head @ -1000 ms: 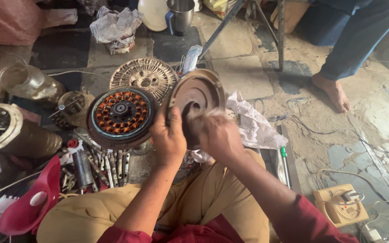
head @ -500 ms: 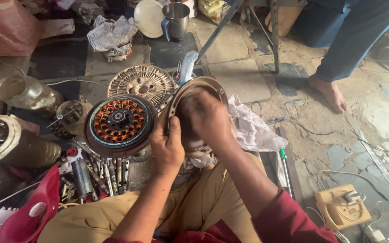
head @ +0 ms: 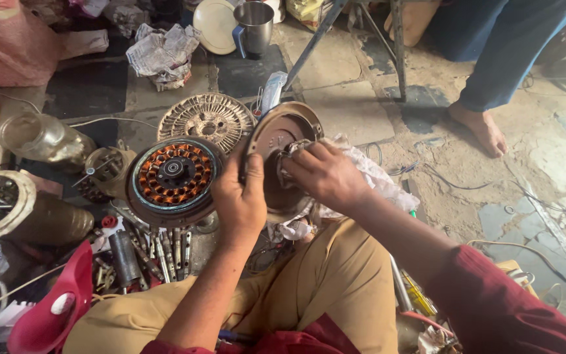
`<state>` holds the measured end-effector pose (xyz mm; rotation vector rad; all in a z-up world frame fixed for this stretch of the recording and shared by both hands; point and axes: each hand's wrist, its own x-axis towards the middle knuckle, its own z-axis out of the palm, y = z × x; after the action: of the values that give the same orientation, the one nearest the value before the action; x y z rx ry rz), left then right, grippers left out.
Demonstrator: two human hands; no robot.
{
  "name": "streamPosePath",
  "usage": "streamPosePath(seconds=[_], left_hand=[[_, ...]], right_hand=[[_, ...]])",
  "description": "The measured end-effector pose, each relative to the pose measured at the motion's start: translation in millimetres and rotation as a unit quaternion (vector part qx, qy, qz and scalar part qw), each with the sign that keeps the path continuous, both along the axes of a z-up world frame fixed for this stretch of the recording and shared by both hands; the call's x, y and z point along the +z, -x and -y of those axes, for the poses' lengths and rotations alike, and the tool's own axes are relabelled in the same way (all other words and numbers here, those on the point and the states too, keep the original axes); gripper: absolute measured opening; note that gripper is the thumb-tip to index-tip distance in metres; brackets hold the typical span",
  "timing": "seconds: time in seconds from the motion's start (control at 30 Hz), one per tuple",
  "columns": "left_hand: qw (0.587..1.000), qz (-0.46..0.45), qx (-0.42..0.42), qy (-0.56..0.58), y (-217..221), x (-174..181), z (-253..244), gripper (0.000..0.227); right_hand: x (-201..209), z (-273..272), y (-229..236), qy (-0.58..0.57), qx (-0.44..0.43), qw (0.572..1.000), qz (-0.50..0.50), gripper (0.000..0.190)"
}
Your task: The person disassembles a ceiling fan motor, removes the stator, and cleans the interior housing with a cloth before reassembling the components and marking the casing with a pen.
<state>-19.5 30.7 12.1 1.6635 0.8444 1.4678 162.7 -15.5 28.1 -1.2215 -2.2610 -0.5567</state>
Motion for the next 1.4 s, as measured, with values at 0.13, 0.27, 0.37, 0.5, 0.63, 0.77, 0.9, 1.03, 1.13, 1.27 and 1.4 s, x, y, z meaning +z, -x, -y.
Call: streamPosePath(seconds=[0.13, 0.27, 0.37, 0.5, 0.63, 0.77, 0.9, 1.03, 1.13, 1.27, 1.4], left_hand=[[0.993, -0.108, 0.025, -0.031, -2, 5, 12, 0.038], [0.972, -0.100, 0.033, -0.211, -5, -14, 10, 0.034], [0.994, -0.053, 0.053, -0.076, -7, -24, -4, 0.029], [0.993, -0.028, 0.049, 0.101, -13, -30, -2, 0.029], [0.990, -0.064, 0.033, -0.118, -18, -32, 15, 0.029], [0.997, -0.051, 0.060, -0.025, -7, -20, -9, 0.027], [0.991, -0.004, 0.113, -0.066, -1, -10, -20, 0.027], [0.988, 0.114, 0.088, 0.049, 4, -25, -37, 0.029], [0.955, 0.228, 0.023, 0.186, 2, -47, -41, 0.030], [0.928, 0.220, -0.035, 0.300, -13, -72, -15, 0.035], [0.907, 0.178, -0.102, 0.366, -22, -92, 28, 0.046]], right_hand=[[-46, -2, 27, -0.012, -0.062, 0.980, -0.190, 0.027], [-63, -21, 29, 0.274, 0.052, 0.358, -0.891, 0.023], [-66, -9, 18, 0.180, 0.021, 0.433, -0.883, 0.015], [-64, -2, 16, 0.063, -0.067, 0.574, -0.814, 0.009], [-54, -13, 51, -0.032, -0.184, 0.788, -0.587, 0.012], [-44, 9, 46, 0.313, -0.085, 0.844, -0.428, 0.028], [-26, 44, -46, 0.501, -0.250, 0.773, -0.299, 0.033], [-73, 42, -83, 0.268, -0.014, 0.491, -0.828, 0.046], [-107, 21, -68, 0.187, 0.019, 0.320, -0.929, 0.047], [-135, -14, -26, 0.105, 0.083, 0.360, -0.923, 0.049], [-118, -18, -48, 0.132, 0.058, 0.409, -0.901, 0.049]])
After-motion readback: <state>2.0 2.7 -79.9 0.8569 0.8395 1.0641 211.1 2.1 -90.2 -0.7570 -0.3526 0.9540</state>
